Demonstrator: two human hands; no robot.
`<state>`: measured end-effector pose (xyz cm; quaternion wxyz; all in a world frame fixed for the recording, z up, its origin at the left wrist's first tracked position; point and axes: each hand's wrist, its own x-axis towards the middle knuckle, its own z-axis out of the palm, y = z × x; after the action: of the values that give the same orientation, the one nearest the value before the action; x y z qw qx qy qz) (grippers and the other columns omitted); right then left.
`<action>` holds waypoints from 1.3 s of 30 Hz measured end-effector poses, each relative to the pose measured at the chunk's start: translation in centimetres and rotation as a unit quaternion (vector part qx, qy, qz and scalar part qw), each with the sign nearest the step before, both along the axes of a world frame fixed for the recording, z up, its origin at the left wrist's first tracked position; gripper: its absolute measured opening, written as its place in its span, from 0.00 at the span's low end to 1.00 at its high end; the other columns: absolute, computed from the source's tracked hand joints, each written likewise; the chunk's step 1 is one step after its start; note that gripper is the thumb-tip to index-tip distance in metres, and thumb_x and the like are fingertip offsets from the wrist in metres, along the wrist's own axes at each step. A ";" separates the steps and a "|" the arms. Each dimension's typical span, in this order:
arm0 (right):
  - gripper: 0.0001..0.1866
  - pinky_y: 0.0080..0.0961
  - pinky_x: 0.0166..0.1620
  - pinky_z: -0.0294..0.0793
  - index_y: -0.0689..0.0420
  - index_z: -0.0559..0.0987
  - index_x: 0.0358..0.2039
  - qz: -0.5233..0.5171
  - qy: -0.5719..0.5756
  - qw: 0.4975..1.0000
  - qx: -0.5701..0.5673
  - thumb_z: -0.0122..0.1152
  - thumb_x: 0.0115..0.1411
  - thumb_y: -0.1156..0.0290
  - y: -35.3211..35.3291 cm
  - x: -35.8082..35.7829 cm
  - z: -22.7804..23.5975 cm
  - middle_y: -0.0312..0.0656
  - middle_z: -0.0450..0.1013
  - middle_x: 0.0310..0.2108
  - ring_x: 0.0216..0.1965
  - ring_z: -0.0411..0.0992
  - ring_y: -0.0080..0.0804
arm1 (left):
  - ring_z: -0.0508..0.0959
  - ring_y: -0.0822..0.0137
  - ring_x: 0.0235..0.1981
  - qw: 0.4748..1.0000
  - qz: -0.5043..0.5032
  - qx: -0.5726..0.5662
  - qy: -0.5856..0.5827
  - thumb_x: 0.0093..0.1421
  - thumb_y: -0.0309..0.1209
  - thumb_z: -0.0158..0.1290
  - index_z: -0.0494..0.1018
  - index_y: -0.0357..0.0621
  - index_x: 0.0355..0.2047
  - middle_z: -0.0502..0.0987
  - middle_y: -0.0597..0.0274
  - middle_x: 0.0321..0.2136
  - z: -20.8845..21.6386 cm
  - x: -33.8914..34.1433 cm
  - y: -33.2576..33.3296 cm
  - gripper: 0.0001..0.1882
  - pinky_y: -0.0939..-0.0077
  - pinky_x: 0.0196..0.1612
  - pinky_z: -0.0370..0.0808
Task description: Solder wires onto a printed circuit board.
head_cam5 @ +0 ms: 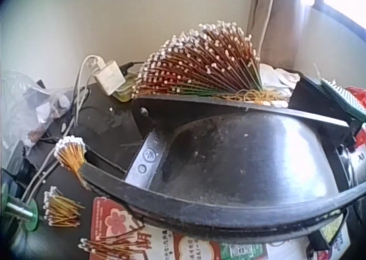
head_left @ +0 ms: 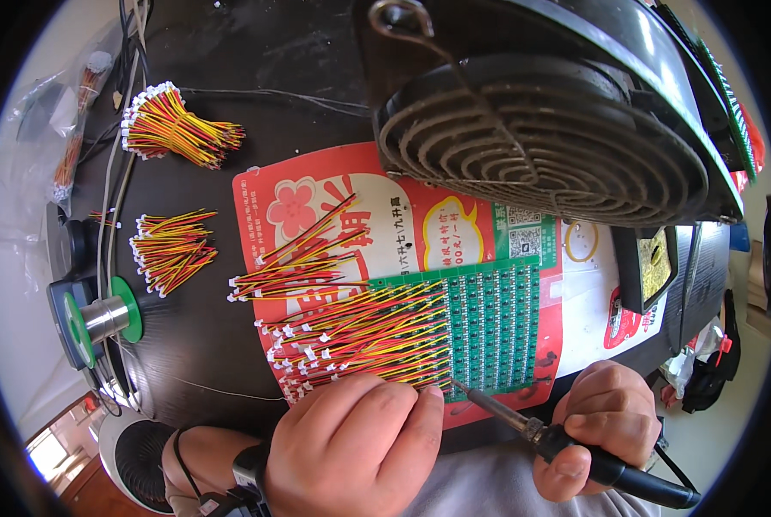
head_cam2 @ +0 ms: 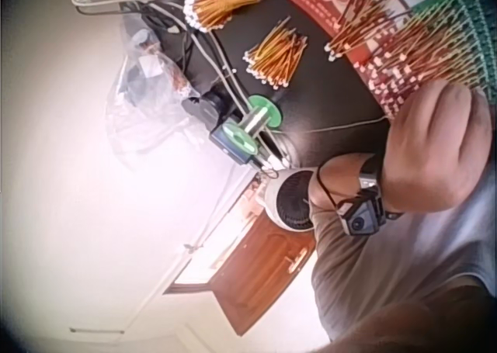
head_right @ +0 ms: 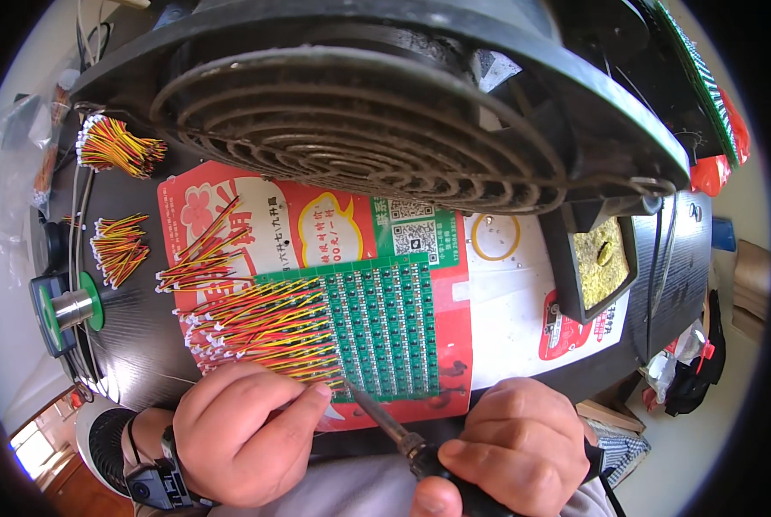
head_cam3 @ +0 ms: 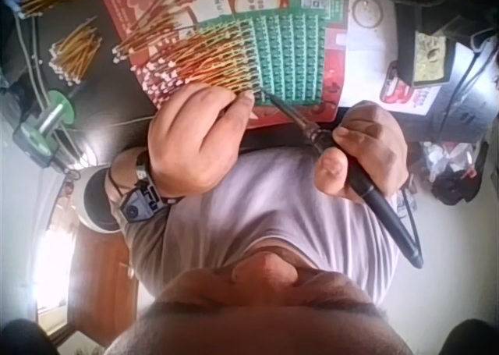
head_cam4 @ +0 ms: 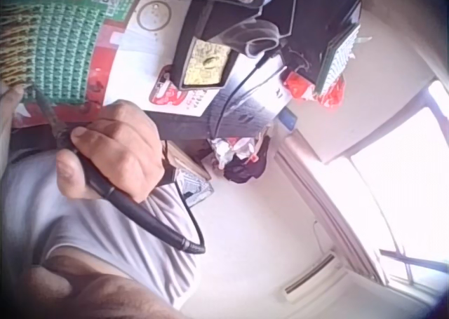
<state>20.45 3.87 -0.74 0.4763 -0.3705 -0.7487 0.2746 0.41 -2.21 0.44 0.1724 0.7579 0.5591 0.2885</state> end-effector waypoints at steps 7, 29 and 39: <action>0.16 0.15 0.15 0.61 0.56 0.71 0.24 0.013 -0.004 1.000 0.009 0.61 0.56 0.57 0.2 0.0 0.0 0.33 0.62 0.14 0.13 0.66 0.22 | 0.74 0.64 0.20 0.999 -0.053 0.013 0.002 0.42 0.16 0.57 0.78 0.27 0.32 0.74 0.56 0.24 0.3 -0.5 1.2 0.13 0.73 0.22 0.74; 0.16 0.16 0.14 0.59 0.56 0.68 0.24 0.006 0.013 1.000 0.021 0.59 0.58 0.58 0.1 0.0 -0.2 0.33 0.61 0.15 0.13 0.63 0.21 | 0.76 0.58 0.25 0.987 -0.014 0.156 0.036 0.51 0.17 0.58 0.77 0.29 0.28 0.74 0.53 0.25 -0.8 0.2 0.5 0.03 0.70 0.30 0.77; 0.18 0.16 0.14 0.60 0.55 0.69 0.23 -0.003 -0.012 1.000 0.025 0.60 0.57 0.56 0.2 0.1 0.6 0.33 0.61 0.15 0.13 0.63 0.21 | 0.76 0.59 0.25 0.987 -0.023 0.160 0.026 0.52 0.17 0.58 0.77 0.29 0.28 0.74 0.53 0.24 -0.4 0.5 0.9 0.03 0.71 0.30 0.78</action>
<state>20.52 4.11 -0.14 0.4767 -0.3639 -0.7600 0.2503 0.95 -1.34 0.07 0.0407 0.7956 0.4927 0.3501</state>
